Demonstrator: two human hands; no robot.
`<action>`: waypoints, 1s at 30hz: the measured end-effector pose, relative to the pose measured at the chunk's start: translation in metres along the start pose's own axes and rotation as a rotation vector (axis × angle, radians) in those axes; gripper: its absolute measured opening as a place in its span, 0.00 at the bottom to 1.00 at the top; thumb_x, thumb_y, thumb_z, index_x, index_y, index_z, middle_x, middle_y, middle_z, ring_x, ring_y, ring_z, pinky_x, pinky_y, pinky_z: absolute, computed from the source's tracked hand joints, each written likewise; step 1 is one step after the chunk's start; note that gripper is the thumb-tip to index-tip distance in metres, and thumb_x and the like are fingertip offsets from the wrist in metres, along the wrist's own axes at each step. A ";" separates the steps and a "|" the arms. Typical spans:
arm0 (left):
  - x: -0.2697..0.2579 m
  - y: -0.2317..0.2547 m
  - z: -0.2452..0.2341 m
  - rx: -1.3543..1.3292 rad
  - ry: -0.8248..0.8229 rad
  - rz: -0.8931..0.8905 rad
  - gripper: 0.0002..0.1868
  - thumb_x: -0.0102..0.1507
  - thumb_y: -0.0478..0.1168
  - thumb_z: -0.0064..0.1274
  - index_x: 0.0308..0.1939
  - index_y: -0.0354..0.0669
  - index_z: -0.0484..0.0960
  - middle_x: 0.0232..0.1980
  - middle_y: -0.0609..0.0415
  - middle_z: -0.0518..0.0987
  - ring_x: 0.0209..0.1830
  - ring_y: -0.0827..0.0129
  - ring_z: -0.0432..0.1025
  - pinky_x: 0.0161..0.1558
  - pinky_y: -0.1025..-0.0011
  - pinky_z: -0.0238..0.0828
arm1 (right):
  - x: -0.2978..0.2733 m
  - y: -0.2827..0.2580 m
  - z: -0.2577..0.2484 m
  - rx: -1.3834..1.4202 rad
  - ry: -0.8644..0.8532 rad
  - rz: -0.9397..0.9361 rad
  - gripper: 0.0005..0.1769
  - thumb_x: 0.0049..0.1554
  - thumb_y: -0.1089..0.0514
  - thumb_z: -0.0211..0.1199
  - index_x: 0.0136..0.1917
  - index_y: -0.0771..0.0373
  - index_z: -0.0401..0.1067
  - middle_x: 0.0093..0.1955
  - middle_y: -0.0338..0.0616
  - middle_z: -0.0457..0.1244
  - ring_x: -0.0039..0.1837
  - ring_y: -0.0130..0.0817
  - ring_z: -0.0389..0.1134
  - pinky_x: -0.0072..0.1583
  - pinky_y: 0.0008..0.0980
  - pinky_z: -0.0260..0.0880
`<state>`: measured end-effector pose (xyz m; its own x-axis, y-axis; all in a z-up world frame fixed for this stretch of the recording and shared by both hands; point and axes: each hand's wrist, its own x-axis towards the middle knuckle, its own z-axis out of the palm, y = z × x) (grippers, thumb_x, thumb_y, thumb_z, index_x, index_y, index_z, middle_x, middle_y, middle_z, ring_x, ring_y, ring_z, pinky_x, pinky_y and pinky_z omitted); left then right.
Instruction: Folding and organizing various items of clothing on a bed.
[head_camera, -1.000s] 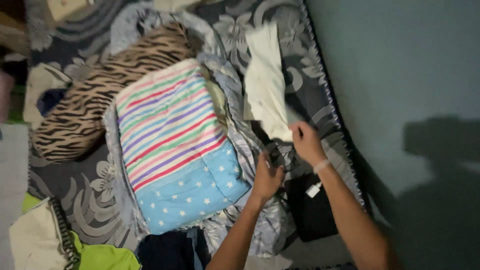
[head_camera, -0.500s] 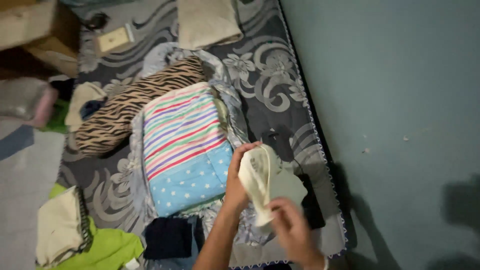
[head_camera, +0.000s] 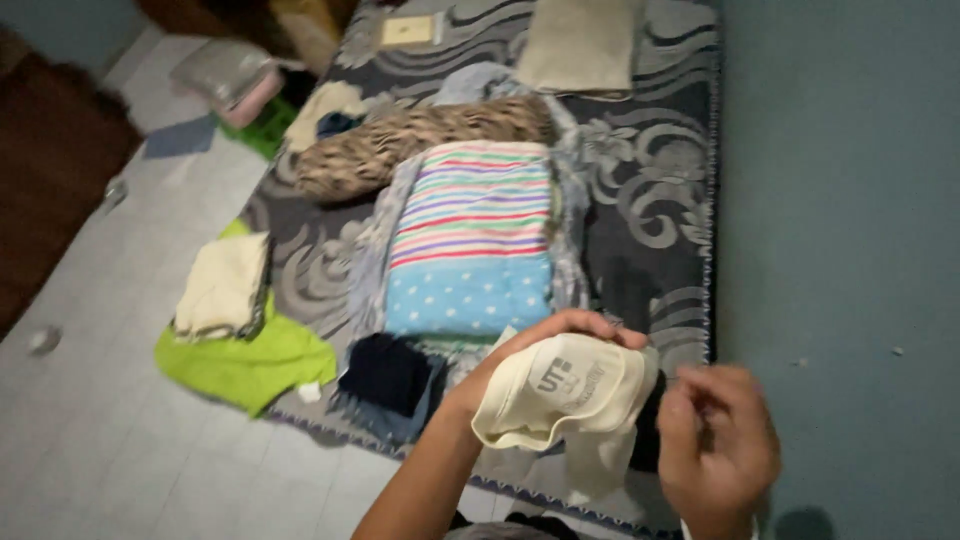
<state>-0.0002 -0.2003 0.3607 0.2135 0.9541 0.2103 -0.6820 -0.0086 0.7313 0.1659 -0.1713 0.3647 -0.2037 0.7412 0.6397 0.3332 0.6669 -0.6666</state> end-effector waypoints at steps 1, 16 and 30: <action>-0.006 0.003 -0.002 0.001 0.016 0.012 0.22 0.53 0.37 0.52 0.49 0.38 0.64 0.57 0.44 0.63 0.55 0.62 0.62 0.53 0.70 0.59 | 0.001 -0.004 0.005 0.011 -0.016 -0.005 0.06 0.51 0.69 0.49 0.43 0.73 0.63 0.37 0.52 0.57 0.35 0.34 0.56 0.39 0.26 0.58; -0.110 0.041 -0.017 0.023 -0.208 0.105 0.26 0.55 0.43 0.57 0.51 0.39 0.63 0.58 0.46 0.64 0.56 0.63 0.62 0.56 0.69 0.59 | -0.047 -0.048 0.062 0.417 -0.631 0.602 0.29 0.52 0.46 0.36 0.58 0.66 0.61 0.57 0.45 0.60 0.60 0.31 0.58 0.59 0.27 0.53; -0.233 0.099 -0.045 -0.047 0.018 0.131 0.18 0.55 0.37 0.52 0.46 0.36 0.66 0.54 0.45 0.65 0.54 0.61 0.62 0.52 0.69 0.59 | -0.084 -0.135 0.127 0.439 -0.839 0.575 0.12 0.52 0.54 0.50 0.40 0.64 0.68 0.31 0.38 0.51 0.32 0.27 0.52 0.36 0.26 0.51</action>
<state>-0.1488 -0.4100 0.3553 0.1084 0.9510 0.2895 -0.7351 -0.1194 0.6674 0.0212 -0.3139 0.3521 -0.7384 0.6551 -0.1602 0.2564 0.0530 -0.9651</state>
